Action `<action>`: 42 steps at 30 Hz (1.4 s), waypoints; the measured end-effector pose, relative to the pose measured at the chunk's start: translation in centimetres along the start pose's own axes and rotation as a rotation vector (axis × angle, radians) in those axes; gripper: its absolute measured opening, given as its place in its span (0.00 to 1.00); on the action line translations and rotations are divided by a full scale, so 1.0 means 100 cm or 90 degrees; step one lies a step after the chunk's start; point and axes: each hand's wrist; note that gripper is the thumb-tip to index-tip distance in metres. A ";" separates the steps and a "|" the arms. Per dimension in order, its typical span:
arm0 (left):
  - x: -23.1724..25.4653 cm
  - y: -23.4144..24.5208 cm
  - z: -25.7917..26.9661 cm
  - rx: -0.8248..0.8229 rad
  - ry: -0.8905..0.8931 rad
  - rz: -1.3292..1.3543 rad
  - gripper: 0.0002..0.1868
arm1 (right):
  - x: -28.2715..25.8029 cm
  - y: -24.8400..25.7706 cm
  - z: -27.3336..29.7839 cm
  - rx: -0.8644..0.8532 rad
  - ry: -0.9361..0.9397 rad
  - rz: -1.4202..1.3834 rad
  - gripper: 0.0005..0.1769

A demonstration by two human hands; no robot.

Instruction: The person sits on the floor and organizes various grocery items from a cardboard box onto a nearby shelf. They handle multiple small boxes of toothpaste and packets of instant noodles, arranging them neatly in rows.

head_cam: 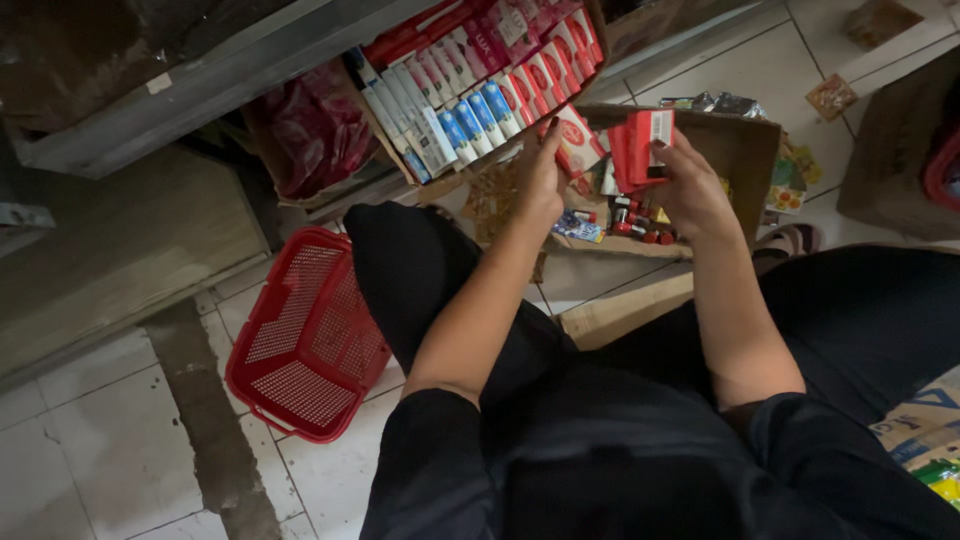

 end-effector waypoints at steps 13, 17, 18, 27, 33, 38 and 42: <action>0.004 -0.024 0.022 -0.023 0.096 -0.241 0.26 | 0.025 -0.016 0.000 -0.036 0.157 0.228 0.28; 0.008 -0.035 0.033 -0.110 0.006 -0.174 0.28 | 0.038 -0.029 0.003 0.020 0.161 0.317 0.25; 0.009 -0.037 0.034 -0.112 0.006 -0.138 0.28 | 0.039 -0.031 0.004 0.013 0.270 0.421 0.25; -0.023 -0.011 0.036 -0.011 0.131 -0.008 0.22 | 0.049 -0.007 -0.008 0.090 0.296 0.487 0.13; -0.046 0.008 0.027 0.031 0.150 0.027 0.21 | 0.040 -0.011 -0.005 0.056 0.234 0.524 0.19; -0.046 0.006 0.030 0.003 0.156 0.007 0.28 | 0.068 0.011 -0.024 0.100 0.233 0.564 0.14; -0.052 -0.006 0.042 -0.008 0.068 -0.215 0.37 | 0.091 0.026 -0.033 0.044 0.229 0.405 0.18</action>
Point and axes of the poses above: each hand's wrist, its own z-axis away from the middle knuckle, its own y-axis out of the back of the hand, x = y × z, and after that the axes turned 3 degrees about y, right-handed
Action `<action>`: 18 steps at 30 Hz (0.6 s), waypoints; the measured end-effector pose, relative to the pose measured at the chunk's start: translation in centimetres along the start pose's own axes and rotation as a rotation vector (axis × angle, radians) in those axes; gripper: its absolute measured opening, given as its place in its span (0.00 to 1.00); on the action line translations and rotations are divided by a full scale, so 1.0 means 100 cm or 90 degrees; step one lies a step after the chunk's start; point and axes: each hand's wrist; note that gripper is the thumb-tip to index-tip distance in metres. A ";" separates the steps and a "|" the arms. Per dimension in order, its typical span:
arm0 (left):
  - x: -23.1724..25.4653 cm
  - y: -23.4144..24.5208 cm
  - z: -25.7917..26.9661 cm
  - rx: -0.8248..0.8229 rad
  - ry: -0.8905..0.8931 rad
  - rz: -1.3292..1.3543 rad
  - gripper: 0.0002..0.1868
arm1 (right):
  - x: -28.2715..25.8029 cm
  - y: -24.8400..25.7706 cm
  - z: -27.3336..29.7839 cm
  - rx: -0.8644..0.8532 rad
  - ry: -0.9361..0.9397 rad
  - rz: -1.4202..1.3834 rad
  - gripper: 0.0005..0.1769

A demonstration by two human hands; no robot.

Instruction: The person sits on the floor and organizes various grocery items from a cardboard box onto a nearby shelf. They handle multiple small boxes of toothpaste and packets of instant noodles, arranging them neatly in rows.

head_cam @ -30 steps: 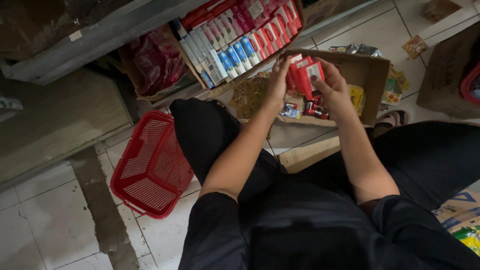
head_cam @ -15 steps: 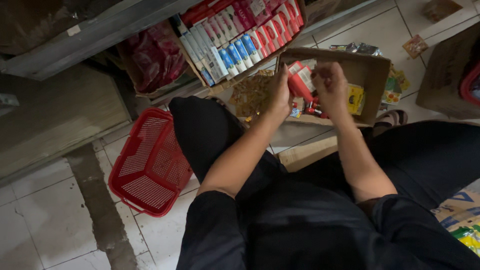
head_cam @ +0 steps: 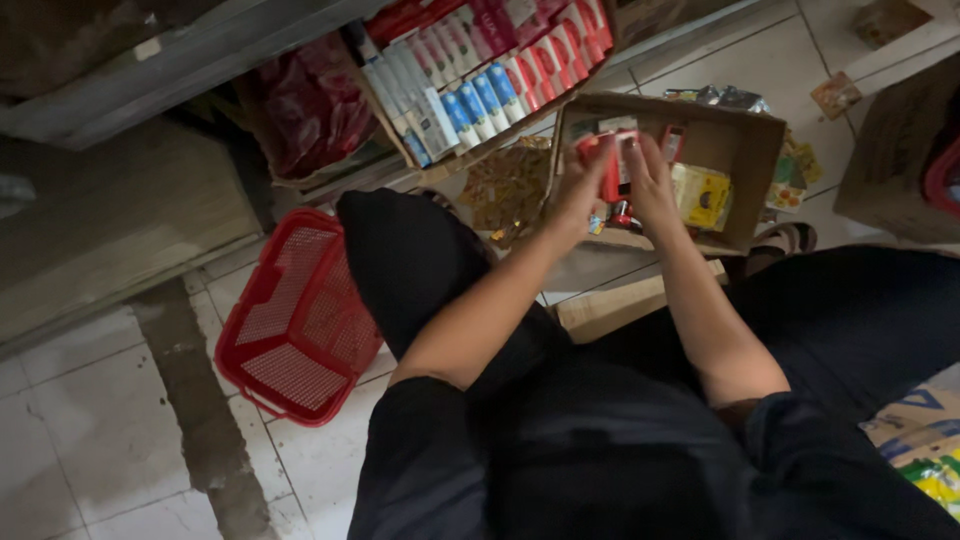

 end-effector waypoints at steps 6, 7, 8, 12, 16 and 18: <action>-0.017 -0.002 0.000 0.124 -0.193 -0.279 0.39 | -0.018 -0.010 0.012 -0.064 -0.109 -0.109 0.25; -0.018 0.003 -0.004 0.126 -0.224 -0.316 0.38 | -0.024 -0.008 0.010 -0.069 -0.182 -0.163 0.25; -0.015 0.009 -0.009 0.108 -0.236 -0.347 0.37 | -0.028 -0.009 0.008 -0.075 -0.255 -0.218 0.26; 0.029 0.024 -0.022 0.031 -0.298 -0.424 0.37 | -0.041 -0.002 0.000 -0.109 -0.353 -0.407 0.24; 0.117 0.060 0.000 0.087 -0.300 -0.519 0.34 | -0.044 -0.006 0.002 -0.101 -0.427 -0.505 0.23; 0.147 0.076 0.001 0.161 -0.350 -0.596 0.32 | -0.041 -0.010 0.001 -0.103 -0.428 -0.498 0.22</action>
Point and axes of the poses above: each hand's wrist, its own z-axis away from the middle knuckle, its own y-axis out of the back of the hand, x = y × z, and after that the axes turned 3 degrees about y, right-handed
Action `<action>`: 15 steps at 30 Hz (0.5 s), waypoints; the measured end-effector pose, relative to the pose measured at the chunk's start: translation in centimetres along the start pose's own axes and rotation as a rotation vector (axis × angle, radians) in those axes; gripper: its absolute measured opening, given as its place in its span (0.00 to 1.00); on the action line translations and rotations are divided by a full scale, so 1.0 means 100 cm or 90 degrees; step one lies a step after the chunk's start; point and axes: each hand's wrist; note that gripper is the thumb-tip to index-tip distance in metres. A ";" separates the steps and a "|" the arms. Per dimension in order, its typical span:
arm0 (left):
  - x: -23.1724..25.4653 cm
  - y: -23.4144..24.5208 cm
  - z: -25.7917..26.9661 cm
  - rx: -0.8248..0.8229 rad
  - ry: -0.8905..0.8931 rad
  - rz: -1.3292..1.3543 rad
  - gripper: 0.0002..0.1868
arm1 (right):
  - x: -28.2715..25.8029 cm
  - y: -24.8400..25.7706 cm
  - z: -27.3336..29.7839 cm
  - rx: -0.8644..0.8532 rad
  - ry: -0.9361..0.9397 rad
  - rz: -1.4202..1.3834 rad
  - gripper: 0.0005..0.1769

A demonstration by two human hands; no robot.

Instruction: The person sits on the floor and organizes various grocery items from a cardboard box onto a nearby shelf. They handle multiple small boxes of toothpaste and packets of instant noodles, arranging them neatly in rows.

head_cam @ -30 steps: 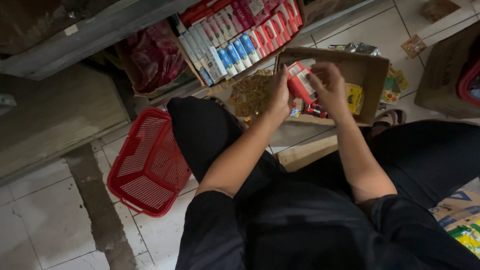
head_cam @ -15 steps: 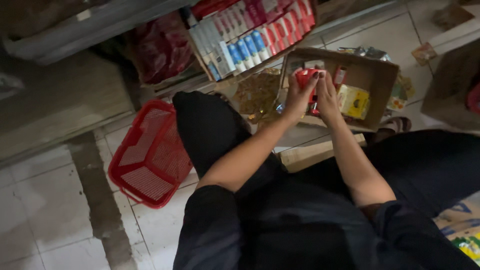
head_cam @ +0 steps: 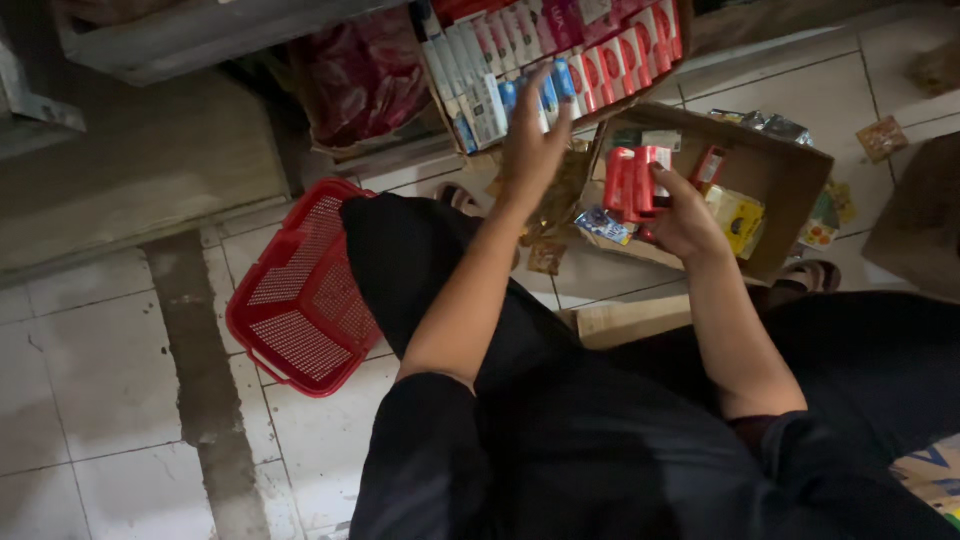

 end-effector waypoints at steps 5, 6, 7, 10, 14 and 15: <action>-0.006 0.012 -0.004 0.066 -0.071 -0.091 0.27 | 0.005 -0.005 -0.009 -0.068 0.044 0.060 0.27; -0.004 0.008 0.002 0.014 -0.006 -0.048 0.29 | 0.005 -0.009 -0.008 -0.066 0.075 0.100 0.29; 0.001 0.000 0.013 -0.040 0.058 -0.004 0.31 | 0.005 -0.015 -0.006 -0.063 0.106 0.141 0.32; 0.018 -0.037 0.039 -0.117 -0.049 0.206 0.36 | 0.006 -0.042 -0.004 0.006 0.210 0.293 0.39; 0.026 -0.065 0.061 -0.125 0.014 0.397 0.41 | 0.012 -0.069 -0.002 0.099 0.681 0.867 0.48; 0.022 -0.066 0.060 -0.112 0.039 0.424 0.37 | 0.012 -0.073 0.000 0.100 0.676 0.917 0.50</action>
Point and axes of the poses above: each hand's wrist, its own z-axis away from the middle knuckle, its own y-axis out of the back of the hand, x = y × z, and after that the axes turned 3 degrees about y, right-handed
